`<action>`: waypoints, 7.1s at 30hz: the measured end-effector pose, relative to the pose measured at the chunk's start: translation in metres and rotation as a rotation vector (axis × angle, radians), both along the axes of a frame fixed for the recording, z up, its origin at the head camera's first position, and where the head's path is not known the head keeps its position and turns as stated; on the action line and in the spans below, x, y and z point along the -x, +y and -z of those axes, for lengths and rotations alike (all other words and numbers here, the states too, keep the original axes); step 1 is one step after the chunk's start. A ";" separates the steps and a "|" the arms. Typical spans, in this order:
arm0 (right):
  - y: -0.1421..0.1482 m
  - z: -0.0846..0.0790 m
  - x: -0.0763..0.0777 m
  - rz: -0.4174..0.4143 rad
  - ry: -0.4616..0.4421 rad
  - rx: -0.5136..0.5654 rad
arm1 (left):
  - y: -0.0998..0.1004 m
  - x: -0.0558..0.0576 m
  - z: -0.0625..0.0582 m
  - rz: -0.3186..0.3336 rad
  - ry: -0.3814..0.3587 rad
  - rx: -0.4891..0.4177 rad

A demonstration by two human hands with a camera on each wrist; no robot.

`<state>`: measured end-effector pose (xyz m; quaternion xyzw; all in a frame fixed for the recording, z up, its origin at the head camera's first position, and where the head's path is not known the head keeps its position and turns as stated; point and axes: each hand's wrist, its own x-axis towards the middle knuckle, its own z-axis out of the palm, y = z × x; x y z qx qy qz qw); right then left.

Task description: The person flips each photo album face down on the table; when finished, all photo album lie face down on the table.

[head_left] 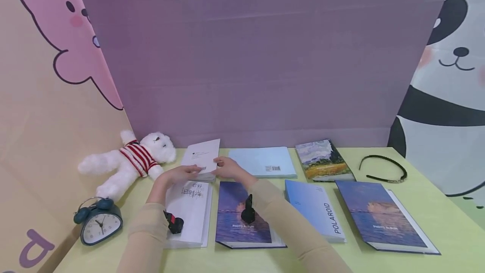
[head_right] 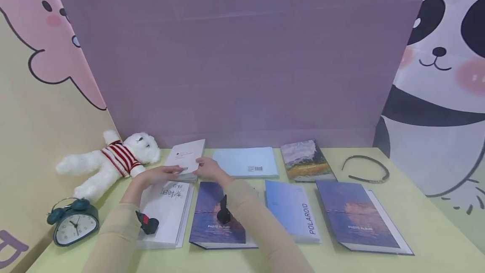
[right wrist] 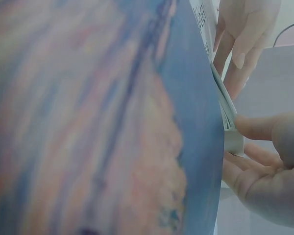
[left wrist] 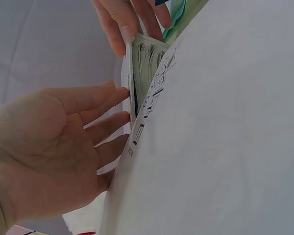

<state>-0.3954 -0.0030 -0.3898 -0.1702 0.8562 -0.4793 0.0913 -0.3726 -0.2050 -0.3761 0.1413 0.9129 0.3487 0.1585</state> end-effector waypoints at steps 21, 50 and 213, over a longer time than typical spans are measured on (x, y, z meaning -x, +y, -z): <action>0.015 -0.013 -0.015 0.053 0.215 -0.001 | 0.005 -0.014 -0.003 -0.166 0.270 -0.193; 0.024 -0.021 -0.063 -0.176 0.297 -0.001 | -0.046 -0.084 -0.012 -0.247 0.360 -0.227; 0.002 0.008 -0.105 -0.235 -0.016 -0.087 | -0.049 -0.111 0.007 -0.129 0.025 -0.015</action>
